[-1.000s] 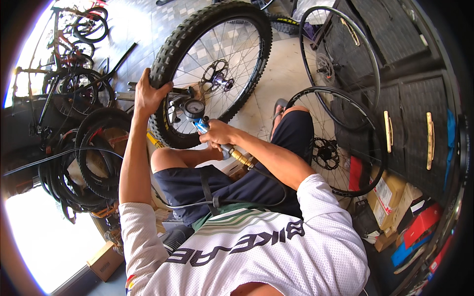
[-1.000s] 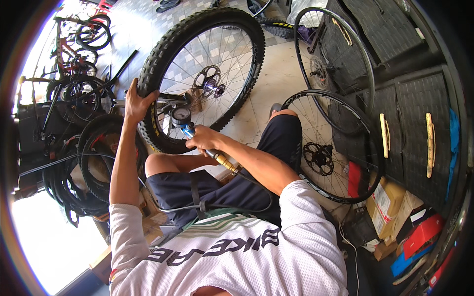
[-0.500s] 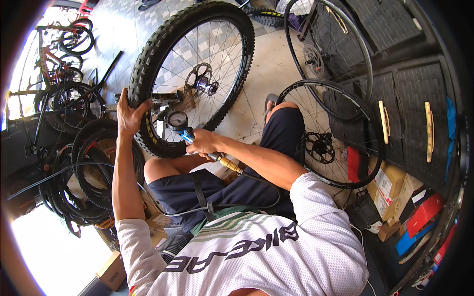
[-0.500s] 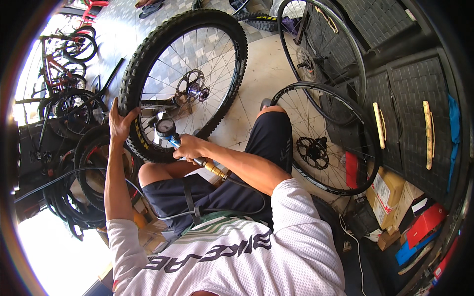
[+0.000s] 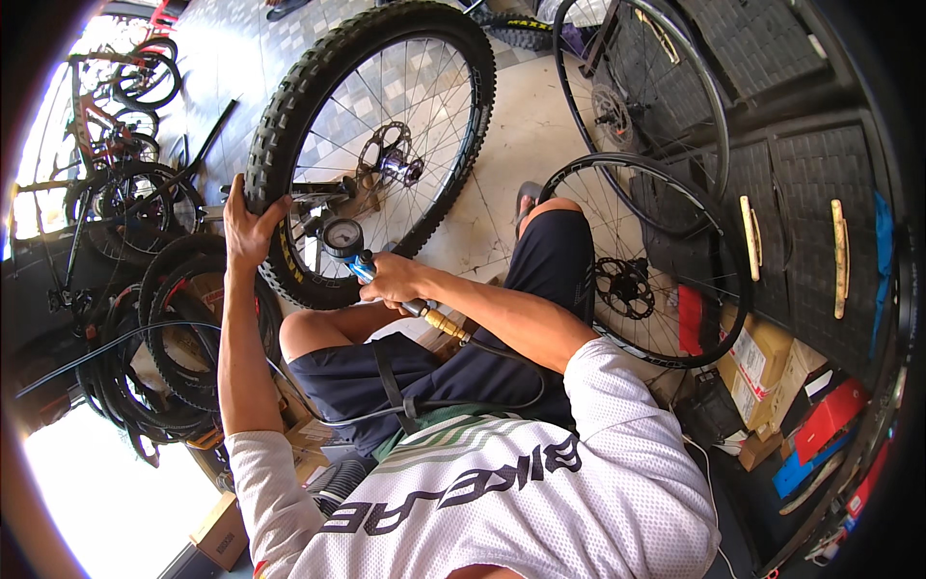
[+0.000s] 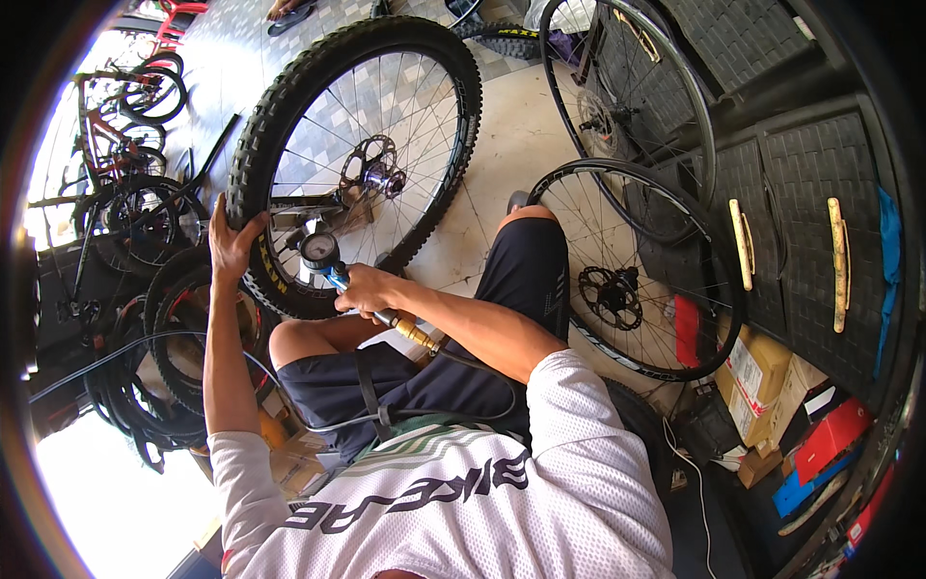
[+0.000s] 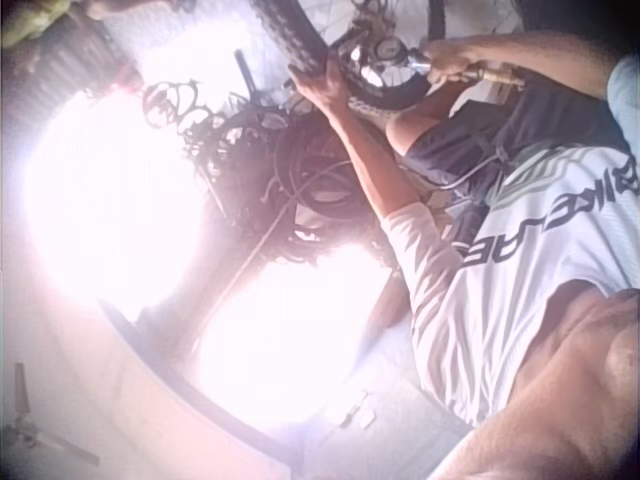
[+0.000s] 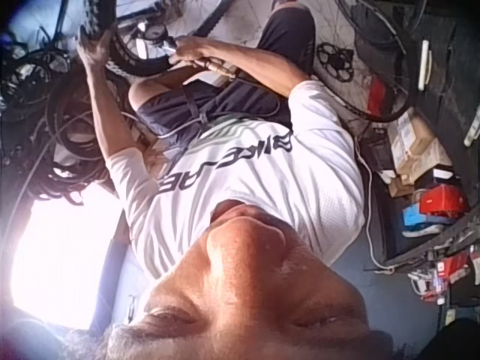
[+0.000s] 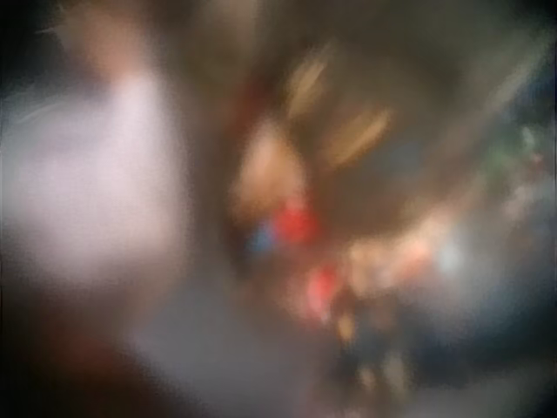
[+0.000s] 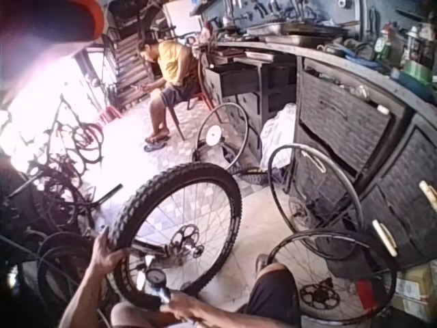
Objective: The person inflates a bicycle tire using a floor pump, then removes the tire from the rim to inspect the inner tube. They reseat the tire onto the rim and adjust the valve stem.
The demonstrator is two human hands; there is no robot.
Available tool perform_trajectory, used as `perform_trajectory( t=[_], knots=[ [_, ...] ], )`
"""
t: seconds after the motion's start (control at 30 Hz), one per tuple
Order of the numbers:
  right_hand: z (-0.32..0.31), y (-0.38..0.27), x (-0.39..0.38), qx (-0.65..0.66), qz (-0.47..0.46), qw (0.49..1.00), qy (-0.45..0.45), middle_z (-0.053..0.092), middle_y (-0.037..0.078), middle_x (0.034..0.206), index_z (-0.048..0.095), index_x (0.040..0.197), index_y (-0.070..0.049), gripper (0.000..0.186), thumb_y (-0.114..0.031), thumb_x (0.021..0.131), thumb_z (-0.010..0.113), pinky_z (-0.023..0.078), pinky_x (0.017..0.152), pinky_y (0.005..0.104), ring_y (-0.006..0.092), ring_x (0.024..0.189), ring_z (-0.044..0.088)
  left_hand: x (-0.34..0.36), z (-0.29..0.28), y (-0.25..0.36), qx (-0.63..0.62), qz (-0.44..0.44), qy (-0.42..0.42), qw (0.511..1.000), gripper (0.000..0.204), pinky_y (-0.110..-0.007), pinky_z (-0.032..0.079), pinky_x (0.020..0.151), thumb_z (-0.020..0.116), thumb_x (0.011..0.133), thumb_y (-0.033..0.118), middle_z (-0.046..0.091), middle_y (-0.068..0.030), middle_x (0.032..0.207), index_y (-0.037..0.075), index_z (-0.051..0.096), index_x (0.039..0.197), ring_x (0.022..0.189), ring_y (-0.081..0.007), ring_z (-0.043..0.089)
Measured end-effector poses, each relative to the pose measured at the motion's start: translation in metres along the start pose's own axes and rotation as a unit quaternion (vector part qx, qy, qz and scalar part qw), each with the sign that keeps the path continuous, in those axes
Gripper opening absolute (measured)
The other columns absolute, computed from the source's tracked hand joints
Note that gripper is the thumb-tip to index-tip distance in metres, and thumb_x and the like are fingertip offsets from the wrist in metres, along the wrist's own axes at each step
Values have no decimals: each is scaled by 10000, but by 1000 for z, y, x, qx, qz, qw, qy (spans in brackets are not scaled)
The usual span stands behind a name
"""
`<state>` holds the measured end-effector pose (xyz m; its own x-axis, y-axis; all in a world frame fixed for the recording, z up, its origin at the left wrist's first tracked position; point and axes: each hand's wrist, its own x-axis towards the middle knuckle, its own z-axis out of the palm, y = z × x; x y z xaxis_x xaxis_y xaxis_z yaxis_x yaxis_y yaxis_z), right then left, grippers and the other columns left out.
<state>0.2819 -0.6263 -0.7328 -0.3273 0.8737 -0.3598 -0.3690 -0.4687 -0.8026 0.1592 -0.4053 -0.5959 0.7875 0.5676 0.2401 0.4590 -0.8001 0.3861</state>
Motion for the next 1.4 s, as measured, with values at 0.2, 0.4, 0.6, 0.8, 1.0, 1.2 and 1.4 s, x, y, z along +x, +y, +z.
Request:
perform_trajectory(
  t=[0.2, 0.4, 0.6, 0.8, 1.0, 1.2, 1.4],
  knots=[
    [-3, 1, 0, 6, -13, 1000, 4, 543, 78, 563, 508, 794, -45, 238, -162, 839, 710, 492, 388, 344, 161, 430, 540, 1, -2, 4, 45, 2, -27, 999, 636, -479, 492, 930, 827, 822, 312, 626, -365, 1146, -138, 596, 1207, 1007, -502, 619],
    [-8, 5, -1, 22, -14, 1000, 8, 530, 62, 577, 523, 884, -43, 224, -145, 834, 716, 471, 387, 337, 149, 435, 527, 15, 0, 28, -20, -104, -35, 994, 884, -412, 463, 1042, 836, 798, 355, 656, -349, 1196, -259, 462, 1312, 1112, -413, 658],
    [-1, -2, -3, 5, -4, 1000, 6, 511, 31, 604, 562, 1031, -22, 271, -117, 835, 723, 445, 391, 328, 133, 461, 527, 2, 6, -21, 61, 48, -18, 997, 333, -582, 504, 925, 834, 805, 315, 522, -455, 1290, 147, 775, 1087, 1050, -606, 598],
    [-3, -2, -3, 19, 1, 1000, 6, 539, 44, 613, 569, 1045, -10, 296, -127, 828, 733, 447, 400, 320, 133, 469, 537, 7, 4, 1, 29, 29, -5, 999, 446, -526, 514, 846, 841, 785, 316, 613, -386, 1095, 5, 685, 1063, 943, -515, 633],
    [-3, 3, 0, 19, -11, 1000, 15, 544, 50, 589, 563, 1091, 2, 308, -91, 843, 720, 457, 385, 329, 135, 432, 525, 22, -8, 39, -15, -162, -60, 985, 1014, -428, 438, 1086, 846, 729, 430, 607, -386, 1286, -222, 436, 1388, 1232, -445, 606],
    [0, 1, 1, 20, -6, 1000, 19, 547, 56, 605, 570, 1124, 46, 380, -147, 837, 728, 480, 400, 336, 147, 448, 548, 16, -3, 26, -8, -100, 7, 995, 669, -469, 498, 824, 823, 707, 395, 624, -315, 929, -97, 558, 1075, 879, -449, 623],
    [0, 6, -1, -13, -14, 999, 39, 578, 77, 605, 563, 1117, 61, 382, -155, 834, 701, 466, 405, 348, 171, 430, 566, 11, -2, 31, -24, -99, 7, 995, 575, -470, 478, 752, 834, 692, 347, 566, -261, 836, -48, 510, 954, 768, -425, 552]
  ],
)
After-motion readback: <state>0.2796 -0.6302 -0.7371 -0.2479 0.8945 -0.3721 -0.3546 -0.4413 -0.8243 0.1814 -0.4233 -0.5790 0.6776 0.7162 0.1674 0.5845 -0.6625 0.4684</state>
